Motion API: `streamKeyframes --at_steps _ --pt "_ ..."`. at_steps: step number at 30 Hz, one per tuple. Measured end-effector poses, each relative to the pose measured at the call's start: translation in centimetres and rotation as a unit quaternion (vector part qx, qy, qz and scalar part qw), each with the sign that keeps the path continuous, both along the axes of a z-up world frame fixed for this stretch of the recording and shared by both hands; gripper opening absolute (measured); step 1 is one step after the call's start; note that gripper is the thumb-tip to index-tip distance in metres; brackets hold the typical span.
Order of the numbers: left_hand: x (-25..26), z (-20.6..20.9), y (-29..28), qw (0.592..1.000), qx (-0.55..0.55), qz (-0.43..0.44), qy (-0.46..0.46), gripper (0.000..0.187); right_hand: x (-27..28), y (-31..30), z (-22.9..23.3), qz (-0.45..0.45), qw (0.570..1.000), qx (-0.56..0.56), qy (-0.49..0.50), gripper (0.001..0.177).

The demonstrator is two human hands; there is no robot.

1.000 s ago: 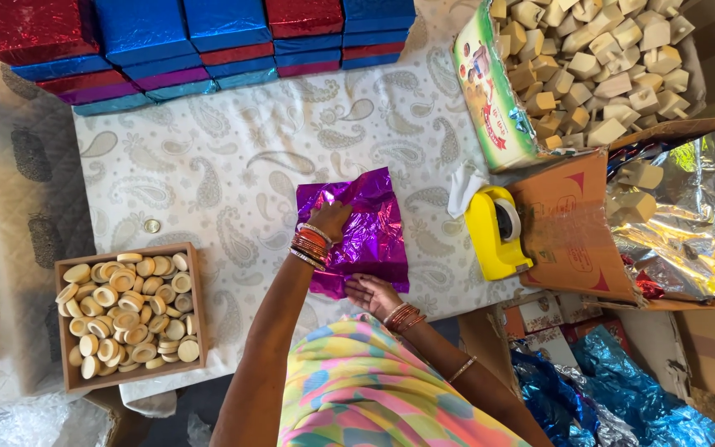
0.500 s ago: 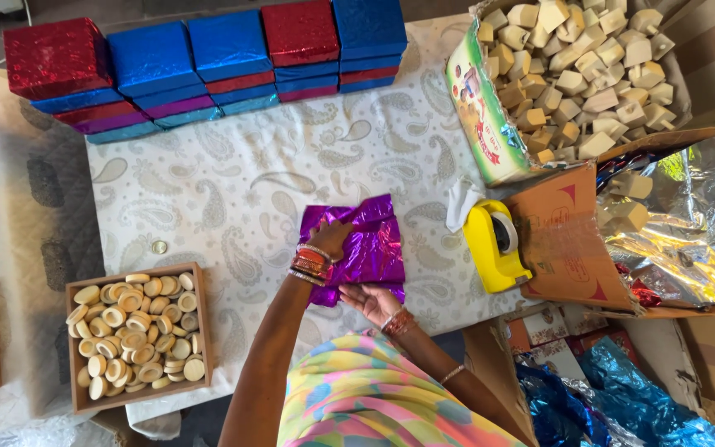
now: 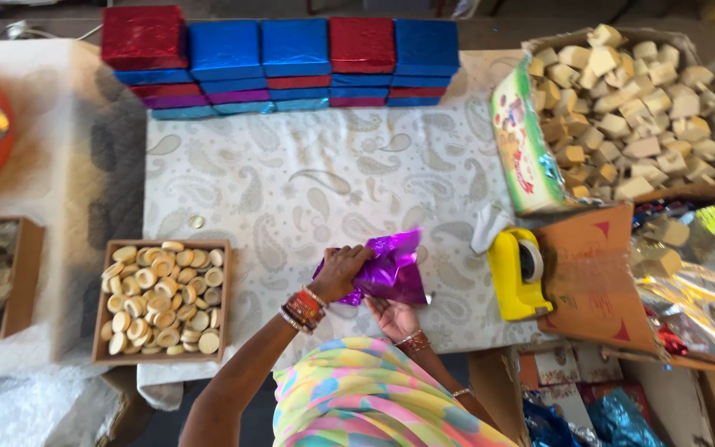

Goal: The recorder wraps small rectangular boxes in purple foil paper and secures them with tape from a dispenser.

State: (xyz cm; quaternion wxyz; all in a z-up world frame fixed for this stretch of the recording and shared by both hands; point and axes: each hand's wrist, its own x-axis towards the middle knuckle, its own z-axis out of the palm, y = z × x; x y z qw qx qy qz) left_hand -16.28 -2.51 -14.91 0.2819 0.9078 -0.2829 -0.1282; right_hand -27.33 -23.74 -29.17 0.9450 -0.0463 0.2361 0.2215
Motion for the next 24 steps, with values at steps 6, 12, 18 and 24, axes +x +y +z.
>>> streamKeyframes --at_steps 6,12,18,24 --pt "-4.6 2.0 2.7 0.983 -0.078 -0.01 -0.164 0.054 2.5 -2.4 -0.9 0.012 0.994 0.097 -0.05 0.056" --pt "-5.8 -1.2 1.9 0.953 -0.039 0.007 -0.3 0.042 10.4 -8.0 2.0 0.135 0.968 -0.163 -0.138 0.051" --pt "-5.6 -4.6 0.3 0.94 -0.014 0.042 -0.339 0.043 20.7 -12.2 -5.1 0.246 0.806 -0.482 -0.237 0.046" --pt "-5.6 -8.4 -1.5 0.945 0.075 0.082 -0.309 0.053 22.4 -6.2 7.6 0.395 0.805 -0.416 -0.151 0.049"
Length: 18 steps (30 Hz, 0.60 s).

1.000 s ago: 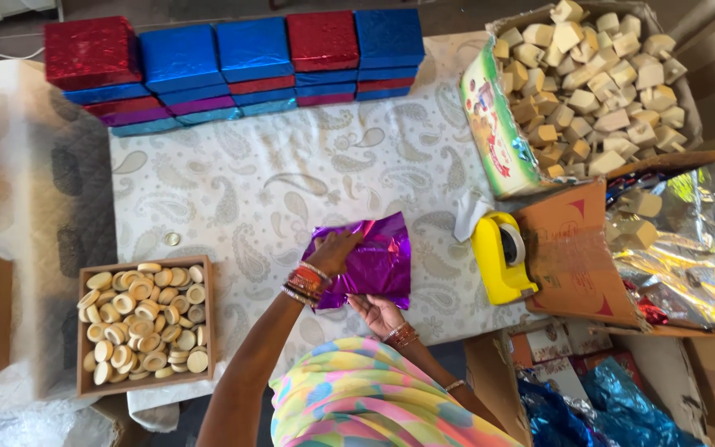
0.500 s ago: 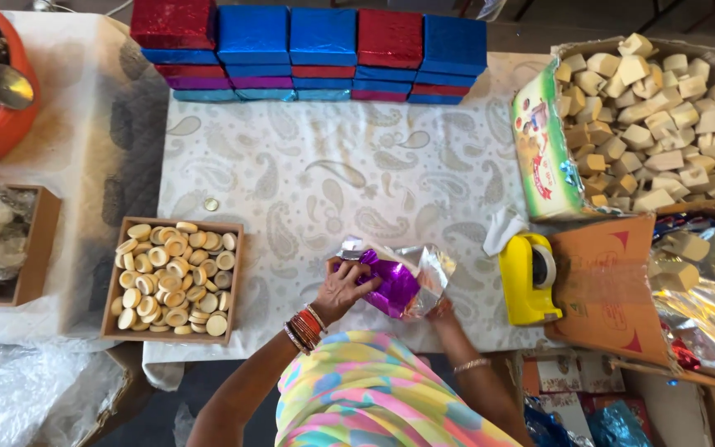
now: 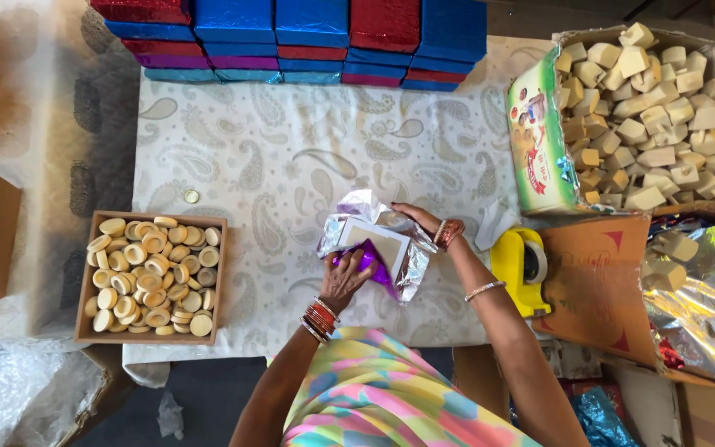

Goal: The recorder wraps small rectangular boxes in purple foil paper and secures them with tape from a dispenser.

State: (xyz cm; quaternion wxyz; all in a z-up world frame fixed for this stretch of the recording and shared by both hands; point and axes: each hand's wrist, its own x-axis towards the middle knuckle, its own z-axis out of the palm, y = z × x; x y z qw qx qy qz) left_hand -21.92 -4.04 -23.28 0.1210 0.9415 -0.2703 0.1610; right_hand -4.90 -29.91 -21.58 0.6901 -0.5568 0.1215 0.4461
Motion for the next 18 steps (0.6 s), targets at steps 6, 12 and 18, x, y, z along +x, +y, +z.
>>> streamKeyframes --at_steps 6,12,18 --pt "1.2 0.2 -4.2 0.987 0.121 0.036 0.1 0.063 3.1 3.7 1.2 0.213 0.964 -0.112 -0.116 0.061" --pt "2.2 4.6 -5.9 0.975 0.114 0.054 0.185 0.07 5.6 4.9 2.9 0.281 0.94 -0.139 -0.13 0.07" --pt "1.5 4.1 -3.2 0.971 -0.035 0.021 0.237 0.053 2.5 5.1 13.7 0.112 0.897 -0.271 -0.331 0.065"
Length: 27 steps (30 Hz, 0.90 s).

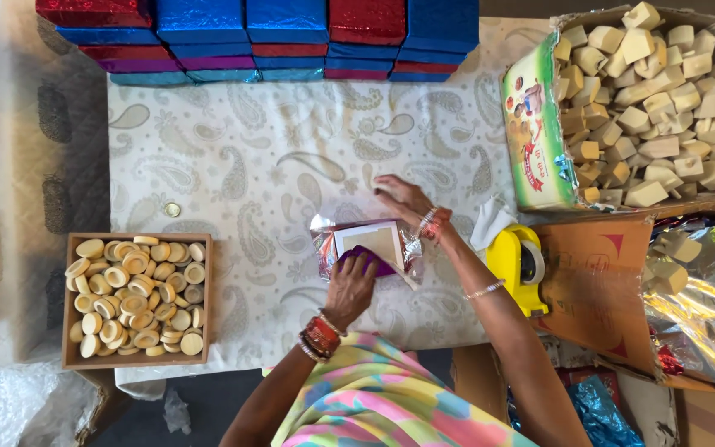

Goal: The recorder wraps small rectangular boxes in purple foil paper and secures them with tape from a dispenser.

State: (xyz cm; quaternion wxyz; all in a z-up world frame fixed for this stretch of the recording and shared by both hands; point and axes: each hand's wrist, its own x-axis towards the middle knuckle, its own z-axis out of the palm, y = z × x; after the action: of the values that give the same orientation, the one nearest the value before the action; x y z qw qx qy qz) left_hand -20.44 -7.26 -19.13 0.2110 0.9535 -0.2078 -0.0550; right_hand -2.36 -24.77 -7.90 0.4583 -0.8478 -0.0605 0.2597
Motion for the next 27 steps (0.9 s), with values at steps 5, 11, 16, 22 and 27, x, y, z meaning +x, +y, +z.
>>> streamKeyframes --at_steps 5,11,16,22,27 --pt "-0.9 1.0 4.0 0.991 -0.038 0.051 -0.12 0.052 -6.2 -6.2 -6.9 -0.128 0.933 0.011 -0.335 0.04" --pt "-0.1 8.0 6.1 0.98 -0.134 0.13 -0.071 0.073 -15.9 -4.6 -0.1 0.056 0.906 -0.072 -0.413 0.084" --pt "-2.8 3.2 7.0 0.985 -0.147 0.053 -0.073 0.041 -21.5 -6.5 -5.8 0.142 0.87 -0.205 -0.425 0.059" --pt "-5.9 1.8 8.8 0.989 -0.11 -0.073 -0.072 0.012 -23.1 -10.5 -9.9 0.087 0.871 -0.219 -0.431 0.019" --pt "-7.4 -2.9 11.5 0.994 -0.09 -0.052 0.019 0.027 -23.6 -11.5 -8.8 0.155 0.914 -0.233 -0.294 0.006"
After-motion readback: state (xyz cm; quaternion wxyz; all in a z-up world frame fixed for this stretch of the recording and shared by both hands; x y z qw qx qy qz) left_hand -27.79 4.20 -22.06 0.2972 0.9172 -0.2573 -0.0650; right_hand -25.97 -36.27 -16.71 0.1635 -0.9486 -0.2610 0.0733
